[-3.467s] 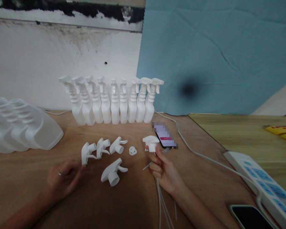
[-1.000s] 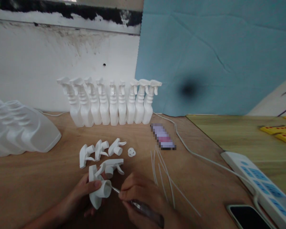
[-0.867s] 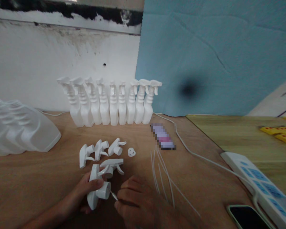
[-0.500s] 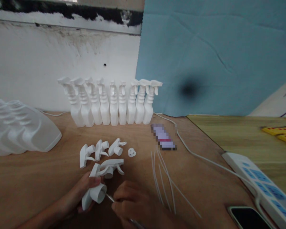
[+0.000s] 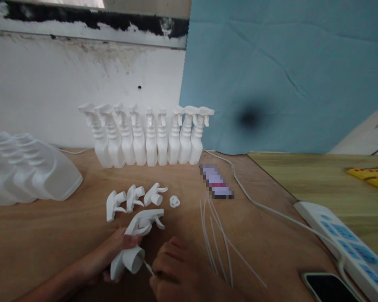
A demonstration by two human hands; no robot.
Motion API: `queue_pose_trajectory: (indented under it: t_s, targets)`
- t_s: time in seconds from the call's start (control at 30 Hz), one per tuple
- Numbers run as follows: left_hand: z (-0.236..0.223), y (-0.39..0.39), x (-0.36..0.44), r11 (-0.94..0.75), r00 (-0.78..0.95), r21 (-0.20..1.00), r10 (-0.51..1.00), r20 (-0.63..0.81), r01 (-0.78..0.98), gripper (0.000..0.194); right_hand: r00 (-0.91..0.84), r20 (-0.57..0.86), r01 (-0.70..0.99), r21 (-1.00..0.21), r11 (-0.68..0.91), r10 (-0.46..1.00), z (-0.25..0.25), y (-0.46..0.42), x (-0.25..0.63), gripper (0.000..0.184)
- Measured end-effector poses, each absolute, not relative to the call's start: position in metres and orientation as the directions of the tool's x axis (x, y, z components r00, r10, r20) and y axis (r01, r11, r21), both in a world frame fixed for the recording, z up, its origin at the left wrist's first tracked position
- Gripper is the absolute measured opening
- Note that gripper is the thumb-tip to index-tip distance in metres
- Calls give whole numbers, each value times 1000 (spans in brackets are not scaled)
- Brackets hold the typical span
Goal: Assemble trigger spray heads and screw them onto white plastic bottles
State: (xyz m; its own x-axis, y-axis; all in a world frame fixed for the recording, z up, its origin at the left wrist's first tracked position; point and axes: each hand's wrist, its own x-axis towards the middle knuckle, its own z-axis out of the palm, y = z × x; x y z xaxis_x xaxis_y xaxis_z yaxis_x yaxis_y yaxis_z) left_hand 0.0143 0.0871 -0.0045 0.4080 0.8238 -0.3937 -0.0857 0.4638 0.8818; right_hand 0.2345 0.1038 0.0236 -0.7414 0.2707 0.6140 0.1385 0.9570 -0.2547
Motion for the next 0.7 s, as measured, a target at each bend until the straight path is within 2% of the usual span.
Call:
queue_pose_trajectory:
  t_s: [0.1,0.23,0.3,0.4,0.57,0.7]
  targets:
    - [-2,89,14,542,378,839,785,-490,-37,50,-691,669,76,-308,948,273,21,112,236,11]
    - [5,90,16,558,329,830,786,-523,-14,54,-715,672,145,-126,981,192,25,106,234,13]
    - [9,90,17,569,313,823,784,-536,-15,55,-757,619,223,-60,973,212,27,99,232,17]
    - [11,89,18,588,280,809,778,-563,-6,55,-756,601,277,-65,959,259,25,95,230,18]
    - [4,87,17,590,272,806,786,-556,-58,55,-669,726,185,-39,982,156,15,101,226,14]
    - [0,87,15,600,296,798,773,-561,-53,57,-666,709,250,-82,965,233,14,99,224,13]
